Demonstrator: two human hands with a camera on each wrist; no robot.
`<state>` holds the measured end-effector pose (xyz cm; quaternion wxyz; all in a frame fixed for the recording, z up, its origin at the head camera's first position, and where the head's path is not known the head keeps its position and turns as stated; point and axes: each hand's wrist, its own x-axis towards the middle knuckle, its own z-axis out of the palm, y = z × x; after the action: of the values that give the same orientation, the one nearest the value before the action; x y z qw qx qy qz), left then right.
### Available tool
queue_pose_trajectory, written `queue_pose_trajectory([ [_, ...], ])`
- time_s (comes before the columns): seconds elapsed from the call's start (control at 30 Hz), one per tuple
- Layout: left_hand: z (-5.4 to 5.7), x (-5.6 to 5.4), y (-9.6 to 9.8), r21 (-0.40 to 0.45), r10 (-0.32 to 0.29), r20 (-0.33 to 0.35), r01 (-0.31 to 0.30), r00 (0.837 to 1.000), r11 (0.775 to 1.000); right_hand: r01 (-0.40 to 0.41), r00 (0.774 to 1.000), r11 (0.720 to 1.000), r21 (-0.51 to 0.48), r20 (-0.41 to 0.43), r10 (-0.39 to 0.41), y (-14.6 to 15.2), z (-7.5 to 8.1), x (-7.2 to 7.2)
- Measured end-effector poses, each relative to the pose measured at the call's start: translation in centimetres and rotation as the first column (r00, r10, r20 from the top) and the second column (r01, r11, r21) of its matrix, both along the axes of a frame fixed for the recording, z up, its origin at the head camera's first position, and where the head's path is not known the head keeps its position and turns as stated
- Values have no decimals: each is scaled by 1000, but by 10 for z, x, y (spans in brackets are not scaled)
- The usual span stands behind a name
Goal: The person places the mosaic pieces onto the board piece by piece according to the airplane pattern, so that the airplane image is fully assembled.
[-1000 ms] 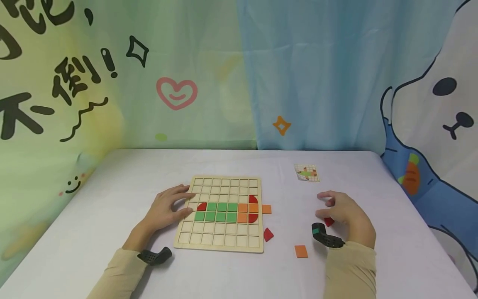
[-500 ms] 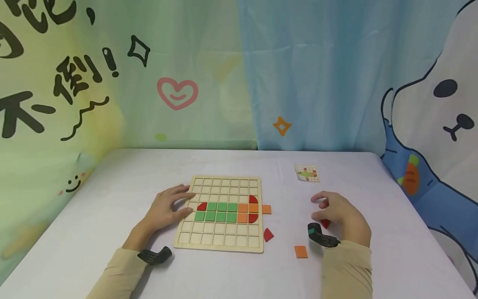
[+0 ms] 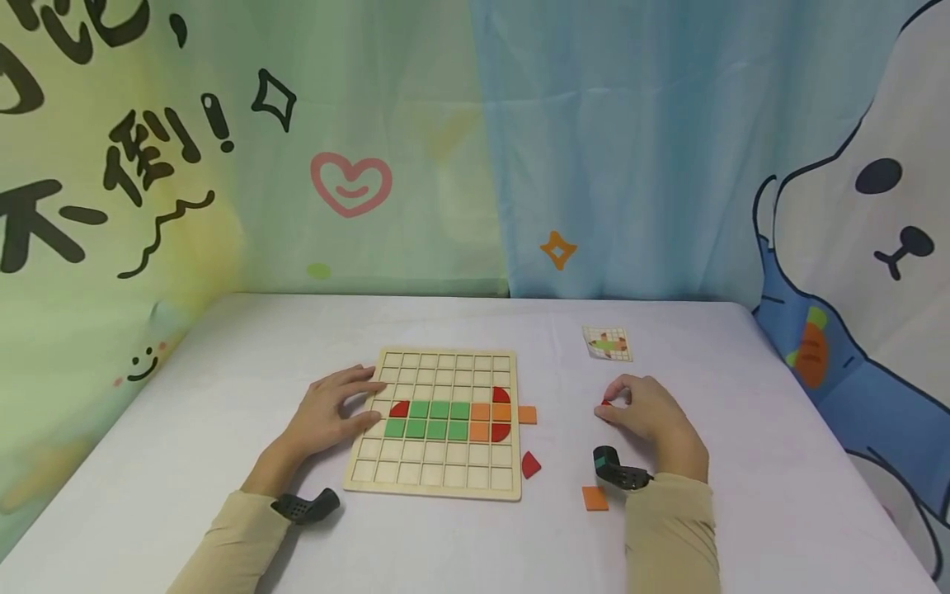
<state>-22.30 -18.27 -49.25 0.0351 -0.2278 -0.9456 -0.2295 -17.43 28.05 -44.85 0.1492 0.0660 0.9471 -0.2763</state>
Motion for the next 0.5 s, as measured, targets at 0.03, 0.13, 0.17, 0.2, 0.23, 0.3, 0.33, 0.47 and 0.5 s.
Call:
queue_pose_trajectory([
  [0.03,0,0,0,3,-1,-1,1,1000,1000,4,1000,1000,-3,-10,-4,-3,-1,-1],
  [0.13,-1,0,0,9,-5,-1,5,1000,1000,-17,999,999,-32,-45,16,-6,-4,-5],
  [0.17,-1,0,0,9,-7,-1,7,1000,1000,-32,999,999,-41,-44,30,-6,-4,-5],
  [0.2,-1,0,0,8,-9,0,9,1000,1000,-52,998,997,-54,-40,49,-5,-4,-5],
  [0.23,-1,0,0,7,-9,0,9,1000,1000,-68,997,996,-62,-33,66,-4,-4,-5],
  [0.3,-1,0,0,4,-9,1,9,1000,1000,-101,995,992,-80,-17,100,-1,-4,-5],
  [0.33,-1,-1,0,2,-7,0,7,1000,1000,-111,994,990,-91,-10,110,-1,-4,-5],
  [0.47,0,-1,0,-2,-2,3,2,1000,1000,-90,996,991,-96,-8,90,-2,-6,-8],
  [0.5,0,-1,0,-3,-2,2,2,1000,1000,-78,997,993,-92,-12,77,-3,-7,-9],
])
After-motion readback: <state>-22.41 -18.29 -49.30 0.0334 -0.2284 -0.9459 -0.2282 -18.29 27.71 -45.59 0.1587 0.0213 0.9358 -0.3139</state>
